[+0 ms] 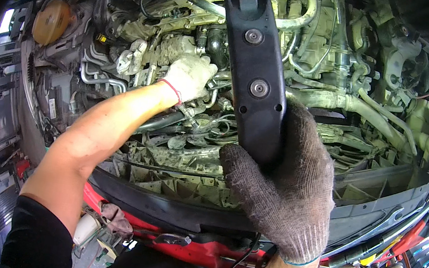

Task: The person works inside a car engine bay, using a handheld inspection light to illuminate components while manipulating hoses, connectors, and engine parts with gloved hands. The person moves the light and hands repeatedly to access different areas of the engine.

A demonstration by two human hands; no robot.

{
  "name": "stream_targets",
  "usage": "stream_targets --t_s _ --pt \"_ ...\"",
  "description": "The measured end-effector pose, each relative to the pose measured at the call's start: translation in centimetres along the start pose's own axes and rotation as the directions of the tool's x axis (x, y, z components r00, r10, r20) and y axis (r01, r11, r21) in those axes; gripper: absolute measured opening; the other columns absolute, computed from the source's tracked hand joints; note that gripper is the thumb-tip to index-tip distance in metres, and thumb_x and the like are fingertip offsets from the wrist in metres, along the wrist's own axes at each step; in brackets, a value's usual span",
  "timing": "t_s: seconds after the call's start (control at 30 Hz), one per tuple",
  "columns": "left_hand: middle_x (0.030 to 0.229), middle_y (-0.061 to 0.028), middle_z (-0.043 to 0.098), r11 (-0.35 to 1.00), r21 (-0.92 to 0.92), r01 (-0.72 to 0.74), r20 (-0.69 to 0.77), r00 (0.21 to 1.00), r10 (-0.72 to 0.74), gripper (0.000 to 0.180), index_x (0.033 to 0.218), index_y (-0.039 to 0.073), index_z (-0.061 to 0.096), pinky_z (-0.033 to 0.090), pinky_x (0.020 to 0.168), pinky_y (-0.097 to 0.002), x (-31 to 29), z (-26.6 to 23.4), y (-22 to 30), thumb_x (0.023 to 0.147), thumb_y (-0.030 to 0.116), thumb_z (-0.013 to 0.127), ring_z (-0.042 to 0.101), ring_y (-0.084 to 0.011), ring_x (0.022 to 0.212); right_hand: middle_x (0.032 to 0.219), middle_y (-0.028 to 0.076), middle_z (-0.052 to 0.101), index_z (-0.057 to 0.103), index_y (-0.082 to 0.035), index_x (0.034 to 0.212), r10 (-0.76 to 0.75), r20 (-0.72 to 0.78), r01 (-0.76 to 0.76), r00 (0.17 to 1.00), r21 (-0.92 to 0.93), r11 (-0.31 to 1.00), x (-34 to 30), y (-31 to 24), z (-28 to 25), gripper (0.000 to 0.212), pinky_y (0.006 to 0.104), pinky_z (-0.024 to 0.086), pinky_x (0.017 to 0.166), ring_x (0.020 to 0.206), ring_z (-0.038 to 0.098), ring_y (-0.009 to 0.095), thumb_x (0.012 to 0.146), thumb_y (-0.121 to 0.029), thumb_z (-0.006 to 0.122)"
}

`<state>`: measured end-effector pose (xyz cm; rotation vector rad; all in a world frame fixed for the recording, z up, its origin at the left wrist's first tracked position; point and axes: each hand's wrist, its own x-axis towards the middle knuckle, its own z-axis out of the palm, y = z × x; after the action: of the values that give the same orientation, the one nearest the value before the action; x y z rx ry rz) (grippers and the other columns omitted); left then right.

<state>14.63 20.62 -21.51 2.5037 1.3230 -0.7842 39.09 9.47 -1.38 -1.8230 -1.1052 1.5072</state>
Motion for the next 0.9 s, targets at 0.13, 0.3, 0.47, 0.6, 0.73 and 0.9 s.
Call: stream_targets --t_s 0.13,0.3,0.47,0.6,0.73,0.9 --pt "0.105 -0.0143 0.071 1.000 0.028 -0.003 0.046 0.999 0.002 0.027 0.102 0.008 0.076 0.055 0.092 -0.0451 1.1 0.1 -0.2 0.078 0.019 0.079 0.070 -0.0323 0.104 0.115 0.006 0.064 0.055 0.003 0.139 0.028 0.012 -0.028 1.000 0.021 0.999 0.1 -0.6 0.0 0.071 0.0322 0.049 0.093 0.102 0.058 0.016 0.075 -0.009 0.083" --pt "0.105 -0.0119 0.072 0.983 0.157 -0.092 0.025 0.996 0.089 0.022 0.101 0.010 0.078 0.054 0.094 -0.0433 0.8 -0.8 0.3 0.081 0.013 0.071 0.068 -0.0308 0.108 0.115 0.007 0.064 0.055 0.003 0.139 -0.012 -0.017 0.013 1.000 0.091 0.996 -0.1 -0.1 0.3 0.069 0.0328 0.050 0.092 0.101 0.058 0.015 0.075 -0.007 0.080" --pt "0.106 -0.0107 0.069 0.984 0.095 -0.152 0.024 0.988 0.150 0.029 0.111 0.013 0.076 0.051 0.101 -0.0430 0.2 -1.4 -0.3 0.082 0.013 0.069 0.064 -0.0315 0.114 0.114 0.007 0.065 0.055 0.003 0.139 0.021 -0.025 -0.019 0.999 0.092 0.996 0.0 -0.3 0.5 0.070 0.0329 0.051 0.090 0.101 0.059 0.015 0.075 -0.007 0.081" --pt "0.106 -0.0142 0.072 0.997 -0.041 -0.067 0.175 0.982 0.073 0.034 0.113 0.010 0.074 0.058 0.090 -0.0457 1.5 -2.8 -1.1 0.081 0.009 0.067 0.072 -0.0336 0.101 0.115 0.008 0.065 0.054 0.005 0.140 -0.002 -0.039 0.006 0.999 0.113 0.994 -0.2 -0.4 0.7 0.071 0.0339 0.050 0.094 0.102 0.059 0.016 0.076 -0.008 0.081" --pt "0.102 -0.0188 0.074 0.990 -0.047 -0.133 0.088 0.987 0.137 0.038 0.112 0.007 0.073 0.058 0.087 -0.0484 2.4 -2.9 -2.4 0.076 0.003 0.063 0.073 -0.0374 0.101 0.118 0.009 0.066 0.054 0.006 0.142 0.007 -0.043 -0.002 0.999 0.121 0.993 -0.1 -0.5 0.6 0.074 0.0348 0.049 0.096 0.105 0.060 0.017 0.075 -0.008 0.082" --pt "0.106 -0.0217 0.073 0.987 -0.156 -0.045 0.219 0.973 0.079 0.041 0.113 0.004 0.070 0.057 0.088 -0.0490 2.8 -2.6 -2.1 0.073 0.005 0.068 0.071 -0.0400 0.105 0.117 0.009 0.066 0.055 0.005 0.141 -0.007 -0.064 0.012 0.998 0.071 0.997 -0.2 -0.1 0.6 0.075 0.0335 0.051 0.093 0.103 0.060 0.016 0.074 -0.009 0.085"
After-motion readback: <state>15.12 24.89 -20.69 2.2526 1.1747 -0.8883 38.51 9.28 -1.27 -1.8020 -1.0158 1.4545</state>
